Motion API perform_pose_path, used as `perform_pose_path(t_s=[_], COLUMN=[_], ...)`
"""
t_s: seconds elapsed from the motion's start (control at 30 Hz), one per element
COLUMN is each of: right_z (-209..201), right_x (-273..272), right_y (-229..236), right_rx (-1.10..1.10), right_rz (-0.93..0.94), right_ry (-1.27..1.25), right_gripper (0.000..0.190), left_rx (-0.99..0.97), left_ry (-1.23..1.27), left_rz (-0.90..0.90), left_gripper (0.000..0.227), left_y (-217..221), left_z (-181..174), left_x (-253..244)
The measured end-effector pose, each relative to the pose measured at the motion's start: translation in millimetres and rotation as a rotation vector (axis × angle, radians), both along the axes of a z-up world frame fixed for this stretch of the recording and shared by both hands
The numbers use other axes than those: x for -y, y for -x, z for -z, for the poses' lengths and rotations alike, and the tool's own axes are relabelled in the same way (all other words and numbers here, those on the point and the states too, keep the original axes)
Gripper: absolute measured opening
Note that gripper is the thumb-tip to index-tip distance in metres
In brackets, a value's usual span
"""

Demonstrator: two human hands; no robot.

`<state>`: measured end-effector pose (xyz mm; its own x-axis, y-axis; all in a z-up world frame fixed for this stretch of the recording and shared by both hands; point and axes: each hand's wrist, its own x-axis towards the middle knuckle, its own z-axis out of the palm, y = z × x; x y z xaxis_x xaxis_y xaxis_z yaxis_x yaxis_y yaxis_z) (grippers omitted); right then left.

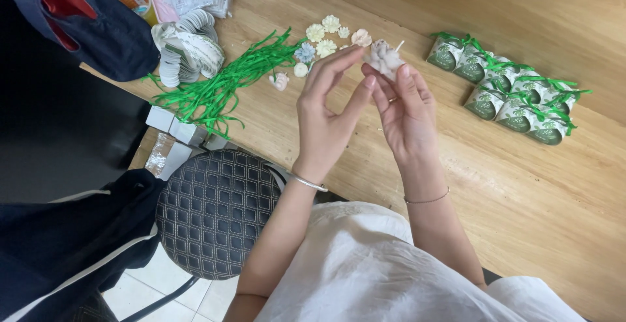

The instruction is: Picking up and inspecting various small decorative flower and shaped candles from a display and a workbench.

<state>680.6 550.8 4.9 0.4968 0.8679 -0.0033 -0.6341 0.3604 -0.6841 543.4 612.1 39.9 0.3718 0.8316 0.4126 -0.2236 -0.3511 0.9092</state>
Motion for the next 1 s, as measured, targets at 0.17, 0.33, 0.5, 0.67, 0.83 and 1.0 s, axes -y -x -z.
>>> perform_pose_path(t_s=[0.17, 0.33, 0.5, 0.67, 0.83, 1.0], right_z=[-1.7, -13.1, -15.7, -16.6, -8.7, -12.4], right_x=[-0.8, 6.6, 7.0, 11.4, 14.9, 17.4], right_y=[8.4, 17.7, 26.7, 31.8, 37.4, 48.4], right_rx=[0.184, 0.251, 0.429, 0.541, 0.725, 0.646], right_rz=[0.173, 0.156, 0.134, 0.111, 0.139, 0.132], right_ry=[0.021, 0.017, -0.039, -0.059, -0.085, -0.136], right_gripper=[0.033, 0.047, 0.054, 0.057, 0.052, 0.069], left_rx=[-0.097, -0.085, 0.161, 0.276, 0.391, 0.490], left_ry=[-0.207, -0.169, 0.053, 0.141, 0.287, 0.317], left_rz=[-0.090, -0.090, 0.082, 0.150, 0.211, 0.283], left_gripper=[0.042, 0.051, 0.063, 0.070, 0.075, 0.086], left_y=[-9.2, -14.2, -19.9, -20.3, -23.2, -23.7], left_z=[5.8, 10.8, 20.4, 23.8, 25.8, 18.1], left_x=[7.6, 5.8, 6.1, 2.7, -2.0, -5.5])
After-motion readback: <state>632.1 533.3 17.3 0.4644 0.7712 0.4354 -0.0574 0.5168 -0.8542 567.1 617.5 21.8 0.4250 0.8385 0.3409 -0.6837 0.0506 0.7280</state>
